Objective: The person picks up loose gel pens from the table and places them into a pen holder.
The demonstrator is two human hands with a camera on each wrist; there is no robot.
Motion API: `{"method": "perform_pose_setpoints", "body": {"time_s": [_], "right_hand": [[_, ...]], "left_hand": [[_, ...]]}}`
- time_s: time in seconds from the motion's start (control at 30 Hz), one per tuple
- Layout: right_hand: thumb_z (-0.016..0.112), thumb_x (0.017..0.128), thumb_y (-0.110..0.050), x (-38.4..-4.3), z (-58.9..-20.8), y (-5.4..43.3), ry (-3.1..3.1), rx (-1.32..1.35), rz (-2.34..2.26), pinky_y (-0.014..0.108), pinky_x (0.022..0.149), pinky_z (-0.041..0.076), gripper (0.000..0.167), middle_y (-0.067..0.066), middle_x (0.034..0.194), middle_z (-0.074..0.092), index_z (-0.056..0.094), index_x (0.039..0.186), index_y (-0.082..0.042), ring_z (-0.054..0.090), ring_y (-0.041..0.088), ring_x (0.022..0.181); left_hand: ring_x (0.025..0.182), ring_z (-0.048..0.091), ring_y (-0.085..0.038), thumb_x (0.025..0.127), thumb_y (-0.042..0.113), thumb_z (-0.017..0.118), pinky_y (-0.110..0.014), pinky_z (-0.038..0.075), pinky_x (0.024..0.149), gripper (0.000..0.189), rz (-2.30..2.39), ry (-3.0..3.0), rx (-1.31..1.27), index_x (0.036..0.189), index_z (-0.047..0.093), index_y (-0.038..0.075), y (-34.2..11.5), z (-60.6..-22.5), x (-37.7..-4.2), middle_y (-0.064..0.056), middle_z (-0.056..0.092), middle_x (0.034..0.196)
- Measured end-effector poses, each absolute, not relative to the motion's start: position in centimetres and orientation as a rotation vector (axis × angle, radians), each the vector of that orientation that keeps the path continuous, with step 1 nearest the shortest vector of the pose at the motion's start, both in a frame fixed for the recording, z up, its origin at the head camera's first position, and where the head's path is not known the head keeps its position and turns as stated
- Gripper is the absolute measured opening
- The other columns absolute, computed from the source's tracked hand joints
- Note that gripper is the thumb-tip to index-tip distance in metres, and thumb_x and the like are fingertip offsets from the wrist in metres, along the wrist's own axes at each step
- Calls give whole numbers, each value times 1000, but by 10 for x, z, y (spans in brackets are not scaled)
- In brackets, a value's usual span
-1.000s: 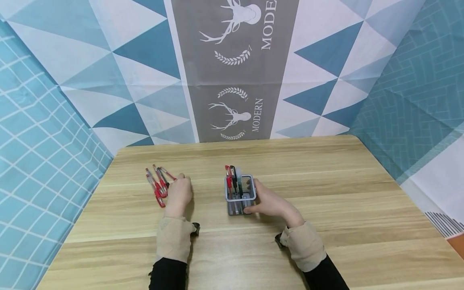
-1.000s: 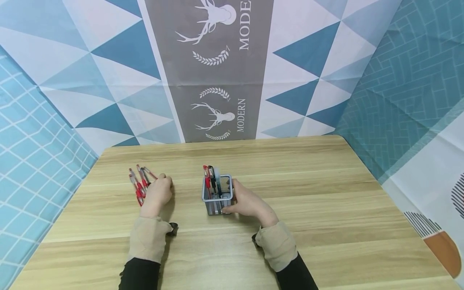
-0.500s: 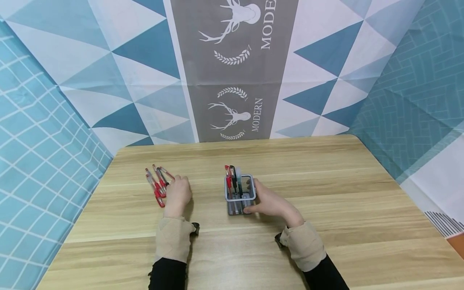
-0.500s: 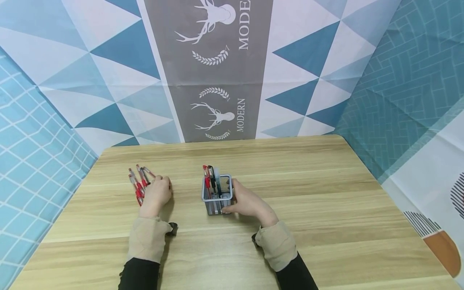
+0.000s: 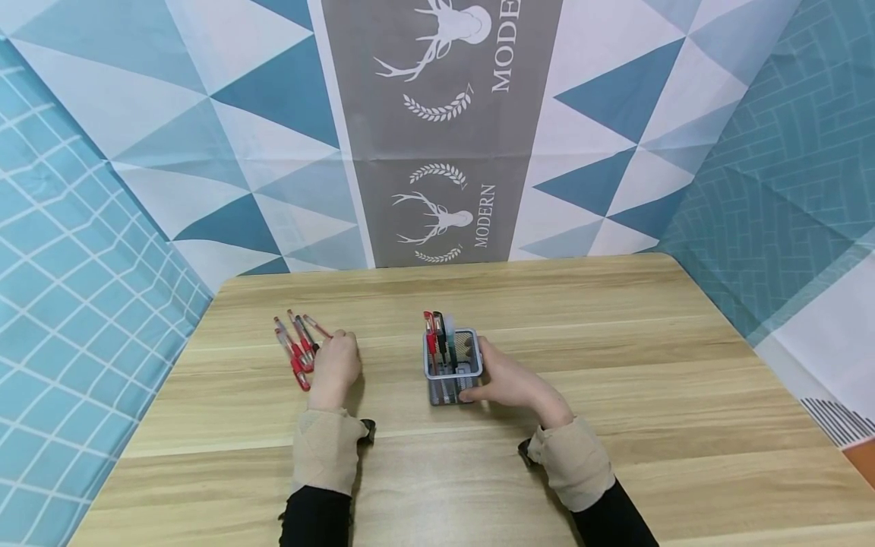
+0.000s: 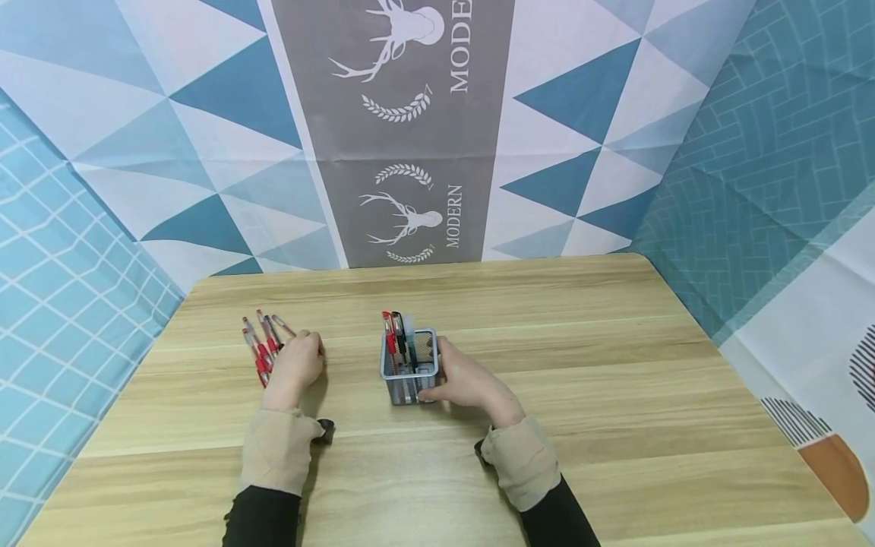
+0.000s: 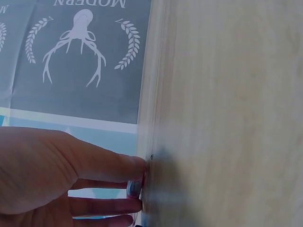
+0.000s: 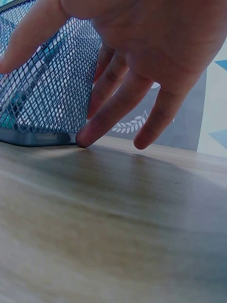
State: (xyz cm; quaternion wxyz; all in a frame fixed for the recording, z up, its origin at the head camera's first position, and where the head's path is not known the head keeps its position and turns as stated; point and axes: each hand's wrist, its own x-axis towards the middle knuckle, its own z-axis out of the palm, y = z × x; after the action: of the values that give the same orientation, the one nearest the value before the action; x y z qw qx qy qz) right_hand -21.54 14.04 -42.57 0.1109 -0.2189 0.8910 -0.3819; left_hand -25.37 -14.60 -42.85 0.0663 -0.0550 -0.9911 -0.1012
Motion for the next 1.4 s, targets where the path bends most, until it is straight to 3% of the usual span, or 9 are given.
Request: {"method": "perform_pose_setpoints", "body": {"time_s": [0.33,0.67,0.93,1.17,1.4], "right_hand": [[77,69,-26,-215,-424,140,2624,-619,-1108,43,103,34,93,10,127,50,20,141,-11,46,25,119],[77,69,-27,-216,-424,140,2629,-626,-1100,43,103,33,93,9,127,50,20,140,-10,45,24,120],[78,68,-22,-215,-423,139,2600,-640,-1138,43,99,38,88,10,120,55,25,137,-10,52,24,111],[78,68,-23,-215,-424,140,2612,-641,-1124,42,99,38,88,9,120,54,25,137,-10,52,23,111],[78,68,-23,-215,-424,140,2613,-646,-1126,42,98,39,88,8,119,54,25,137,-10,52,23,111]], "left_hand": [[74,58,-42,78,-7,48,-51,48,65,12,-340,-2926,-206,81,59,-10,-145,-428,-253,-23,57,80],[81,58,-40,81,-1,58,-47,48,72,11,-480,-2866,-191,90,61,-5,-143,-415,-253,-23,59,92],[83,58,-38,78,-8,56,-47,47,73,17,-537,-2805,-174,94,60,-6,-140,-403,-249,-23,59,94],[84,58,-38,84,-10,46,-46,48,73,19,-548,-2711,-162,94,62,-6,-140,-400,-248,-23,59,94],[85,60,-36,85,-7,50,-45,49,73,16,-613,-2621,-143,93,63,-5,-140,-398,-248,-22,60,93]]}}
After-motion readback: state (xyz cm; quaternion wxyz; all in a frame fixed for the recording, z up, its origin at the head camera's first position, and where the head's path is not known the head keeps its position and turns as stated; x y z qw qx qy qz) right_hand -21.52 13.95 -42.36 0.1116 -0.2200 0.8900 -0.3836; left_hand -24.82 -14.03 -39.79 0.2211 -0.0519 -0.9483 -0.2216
